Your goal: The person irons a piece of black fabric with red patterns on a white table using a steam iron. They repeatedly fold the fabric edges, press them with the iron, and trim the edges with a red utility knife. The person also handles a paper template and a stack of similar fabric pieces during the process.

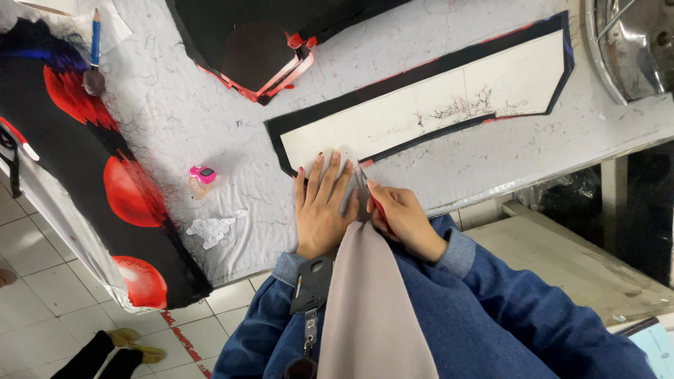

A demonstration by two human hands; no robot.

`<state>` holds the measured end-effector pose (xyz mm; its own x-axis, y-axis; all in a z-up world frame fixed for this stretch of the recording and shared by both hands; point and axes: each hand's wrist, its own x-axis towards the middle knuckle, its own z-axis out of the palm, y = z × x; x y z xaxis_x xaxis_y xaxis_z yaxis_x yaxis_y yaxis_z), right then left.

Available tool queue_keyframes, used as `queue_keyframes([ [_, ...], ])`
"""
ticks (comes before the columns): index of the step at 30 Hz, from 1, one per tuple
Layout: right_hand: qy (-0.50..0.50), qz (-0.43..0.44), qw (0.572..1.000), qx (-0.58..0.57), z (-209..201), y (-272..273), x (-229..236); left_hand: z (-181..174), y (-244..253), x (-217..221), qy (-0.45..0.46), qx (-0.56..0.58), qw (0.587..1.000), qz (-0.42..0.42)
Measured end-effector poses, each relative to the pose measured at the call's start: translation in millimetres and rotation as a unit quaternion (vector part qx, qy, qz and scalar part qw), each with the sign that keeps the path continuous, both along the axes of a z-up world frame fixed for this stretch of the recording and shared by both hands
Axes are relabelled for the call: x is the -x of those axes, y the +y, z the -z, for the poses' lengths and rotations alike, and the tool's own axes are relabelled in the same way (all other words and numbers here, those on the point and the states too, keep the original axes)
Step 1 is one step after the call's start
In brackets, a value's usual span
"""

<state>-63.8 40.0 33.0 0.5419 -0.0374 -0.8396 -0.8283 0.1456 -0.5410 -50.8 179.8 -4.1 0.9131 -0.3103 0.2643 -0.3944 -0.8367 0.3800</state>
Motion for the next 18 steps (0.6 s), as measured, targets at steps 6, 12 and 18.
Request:
queue_keyframes([
  [6,-0.195,0.008,0.981,-0.012,-59.9,-38.8,-58.6,-4.6,-1.4,-0.6,-0.005,0.004,1.000,0.000],
  [12,-0.377,-0.183,0.822,0.386,-56.0,-98.5,-49.4,-11.7,-3.8,1.7,0.010,0.012,1.000,-0.003],
  [18,-0.398,-0.230,0.696,0.552,-4.8,-192.5,-23.9,-13.4,-10.2,-2.4,-0.035,0.027,0.999,-0.028],
])
